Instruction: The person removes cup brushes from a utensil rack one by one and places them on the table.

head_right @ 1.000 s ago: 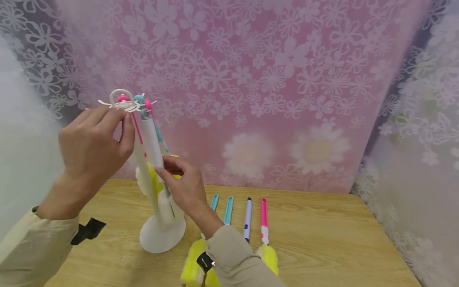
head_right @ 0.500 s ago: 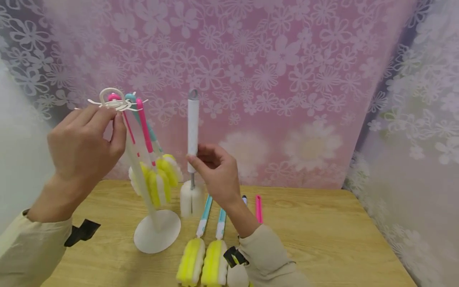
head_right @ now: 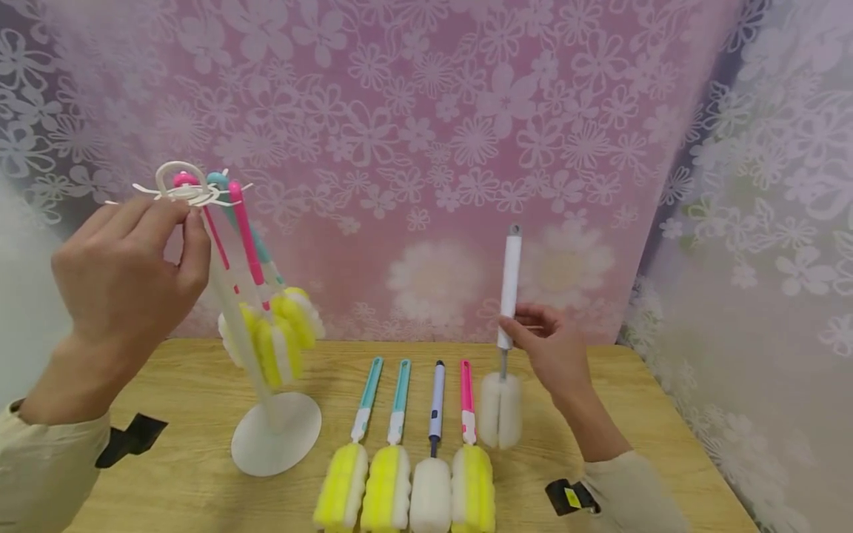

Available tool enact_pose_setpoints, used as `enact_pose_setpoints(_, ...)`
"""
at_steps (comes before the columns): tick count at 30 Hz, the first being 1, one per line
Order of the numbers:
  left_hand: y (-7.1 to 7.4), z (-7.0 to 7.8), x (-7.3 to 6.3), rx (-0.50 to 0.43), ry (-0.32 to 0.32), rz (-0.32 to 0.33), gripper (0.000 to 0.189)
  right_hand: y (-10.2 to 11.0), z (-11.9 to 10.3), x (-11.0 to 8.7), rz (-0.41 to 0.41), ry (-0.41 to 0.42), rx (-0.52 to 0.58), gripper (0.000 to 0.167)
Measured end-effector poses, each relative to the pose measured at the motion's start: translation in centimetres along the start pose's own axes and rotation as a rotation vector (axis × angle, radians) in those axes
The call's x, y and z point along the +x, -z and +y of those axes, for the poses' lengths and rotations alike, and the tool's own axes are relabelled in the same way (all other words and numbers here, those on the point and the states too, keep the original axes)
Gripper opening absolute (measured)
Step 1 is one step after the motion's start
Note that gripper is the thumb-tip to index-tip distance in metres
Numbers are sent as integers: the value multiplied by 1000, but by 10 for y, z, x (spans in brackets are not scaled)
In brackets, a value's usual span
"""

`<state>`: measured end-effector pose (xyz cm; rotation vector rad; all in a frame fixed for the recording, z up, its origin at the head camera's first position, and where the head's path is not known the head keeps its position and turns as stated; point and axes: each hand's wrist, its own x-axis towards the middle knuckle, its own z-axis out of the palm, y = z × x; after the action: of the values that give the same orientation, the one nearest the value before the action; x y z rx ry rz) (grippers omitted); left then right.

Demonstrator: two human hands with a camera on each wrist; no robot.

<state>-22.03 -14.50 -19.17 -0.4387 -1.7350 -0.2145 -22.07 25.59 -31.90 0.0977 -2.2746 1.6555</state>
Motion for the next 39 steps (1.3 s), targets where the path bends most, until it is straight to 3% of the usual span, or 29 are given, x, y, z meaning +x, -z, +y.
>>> enact_pose_setpoints(4,0,0,0,-2,4,9,36,18,37,-10,-104,-207,-72,56)
enact_pose_setpoints(8,-1,0,0,-6,14,33,35,16,73,-20,-171,-414,-21,58)
enact_pose_setpoints(12,0,-1,-1,-6,20,35,36,9,98,-27,-172,-508,13,57)
enact_pose_setpoints(21,0,0,-1,2,16,14,38,-3,114,-37,-142,-567,-28,46)
enact_pose_setpoints(29,-2,2,-1,-5,10,12,37,-6,124,-41,-132,-573,-44,46)
enact_pose_setpoints(39,-2,3,-3,6,23,25,35,-7,129,-47,-159,-545,-163,45)
